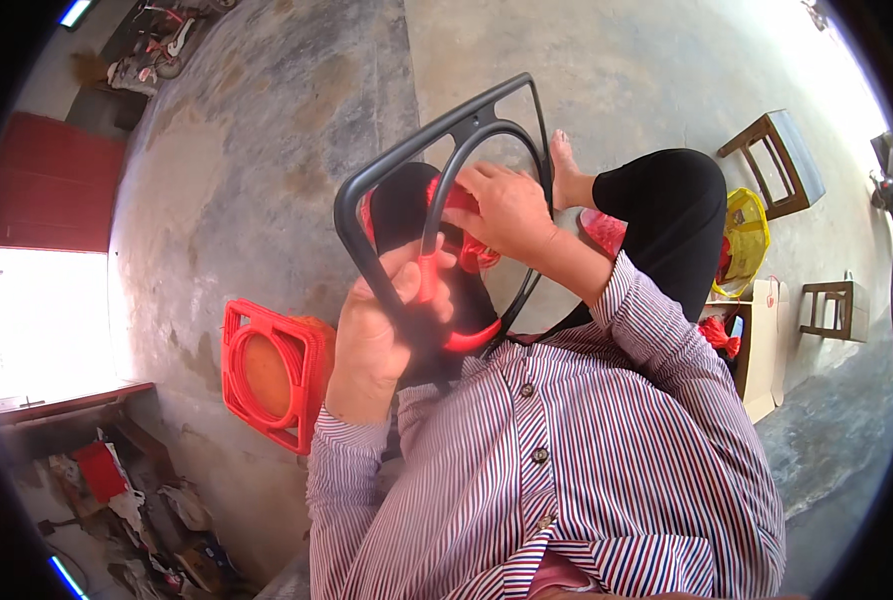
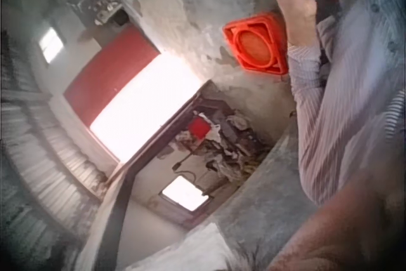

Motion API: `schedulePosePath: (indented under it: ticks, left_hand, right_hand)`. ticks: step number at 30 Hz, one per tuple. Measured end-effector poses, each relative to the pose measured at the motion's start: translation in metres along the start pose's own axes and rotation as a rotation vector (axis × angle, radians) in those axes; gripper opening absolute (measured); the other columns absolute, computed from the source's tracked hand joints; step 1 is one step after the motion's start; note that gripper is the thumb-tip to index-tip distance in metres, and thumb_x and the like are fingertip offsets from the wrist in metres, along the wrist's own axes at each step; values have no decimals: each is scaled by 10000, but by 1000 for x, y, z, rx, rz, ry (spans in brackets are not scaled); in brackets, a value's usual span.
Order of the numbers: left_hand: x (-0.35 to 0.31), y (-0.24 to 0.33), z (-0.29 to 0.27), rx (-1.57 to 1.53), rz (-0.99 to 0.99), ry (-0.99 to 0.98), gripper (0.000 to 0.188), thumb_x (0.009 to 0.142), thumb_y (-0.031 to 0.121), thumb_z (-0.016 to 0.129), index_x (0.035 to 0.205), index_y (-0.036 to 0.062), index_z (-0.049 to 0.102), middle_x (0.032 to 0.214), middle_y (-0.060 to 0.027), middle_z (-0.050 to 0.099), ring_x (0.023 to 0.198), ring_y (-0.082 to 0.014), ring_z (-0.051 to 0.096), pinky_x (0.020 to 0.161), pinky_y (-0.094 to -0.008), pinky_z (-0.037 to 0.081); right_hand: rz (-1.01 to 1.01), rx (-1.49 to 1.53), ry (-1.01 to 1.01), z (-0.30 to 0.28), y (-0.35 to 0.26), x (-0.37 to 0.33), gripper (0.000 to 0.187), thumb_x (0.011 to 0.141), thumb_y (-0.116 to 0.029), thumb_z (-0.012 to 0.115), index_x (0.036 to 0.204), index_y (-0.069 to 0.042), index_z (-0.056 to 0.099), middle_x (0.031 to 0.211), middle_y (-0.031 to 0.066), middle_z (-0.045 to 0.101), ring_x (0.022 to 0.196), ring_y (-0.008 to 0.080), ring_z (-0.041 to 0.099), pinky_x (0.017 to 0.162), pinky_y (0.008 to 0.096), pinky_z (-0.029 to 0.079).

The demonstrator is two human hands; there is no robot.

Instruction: The person wraps red string around a black plastic frame by hand, repeatedly looping the string through the center and around the edge. After wrapping the frame, they tie off the remaining bundle of string to the object.

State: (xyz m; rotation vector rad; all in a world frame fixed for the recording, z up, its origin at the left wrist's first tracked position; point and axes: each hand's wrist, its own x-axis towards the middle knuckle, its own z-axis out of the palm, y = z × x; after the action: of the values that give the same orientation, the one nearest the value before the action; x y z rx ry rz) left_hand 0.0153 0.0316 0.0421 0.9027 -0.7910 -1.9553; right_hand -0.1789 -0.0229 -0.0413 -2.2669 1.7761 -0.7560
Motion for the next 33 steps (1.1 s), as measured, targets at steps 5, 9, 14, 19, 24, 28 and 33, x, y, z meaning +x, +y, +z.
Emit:
schedulePosePath:
  ticks: [5,9,14,19,24,28,33]
  left_hand:
    - [2,-16,-15,-150,-7,3,410,936,244,580,1207,-62,543,1008,-206,608,673,-227,566,563,-318,440]
    - [2,-9,-10,-422,-209,-154,634,925,527,486,1177,-52,544,961,-257,598,647,-281,554,549,-334,432]
    - [15,-20,-24,-521,-224,46,686,888,504,473,1182,-116,505,995,-266,603,678,-305,563,545,-358,422]
    - [21,-15,-32,-485,-151,163,505,882,339,524,1152,-88,529,1036,-201,623,735,-270,589,554,-348,441]
    - [31,-24,-38,-440,-150,221,368,905,254,523,1163,-6,560,991,-152,630,731,-250,592,553,-335,447]
    - [34,-21,-34,-504,-168,4,406,910,305,502,1188,13,544,1018,-141,629,780,-253,604,585,-333,450]
    - [38,-17,-53,-409,-72,-28,489,974,407,404,1120,-26,579,872,-188,587,678,-239,511,534,-324,404]
  right_hand:
    - [185,1153,6,-28,-25,9,302,788,-128,747,1075,-61,680,903,34,637,919,157,622,812,297,506]
    - [97,1907,-307,-27,-19,-3,388,800,-50,709,1172,-1,610,1108,60,634,1018,155,600,894,314,491]
    - [62,2104,-322,-42,-25,-4,437,814,2,645,1241,19,558,1160,111,637,1062,213,622,949,352,484]
    - [345,1476,-272,-39,-17,-26,439,797,33,683,1215,-27,562,996,49,606,942,135,618,825,253,499]
    - [60,1204,-47,-42,-56,-26,466,782,-75,762,1197,3,566,1011,24,585,976,124,570,891,279,462]
    - [101,1254,84,-54,-44,-13,368,813,-8,717,1156,-3,582,1026,47,597,911,127,627,808,301,513]
    - [329,2010,474,-79,-4,-13,314,931,-229,611,1159,-18,561,1115,72,635,1018,186,615,878,348,502]
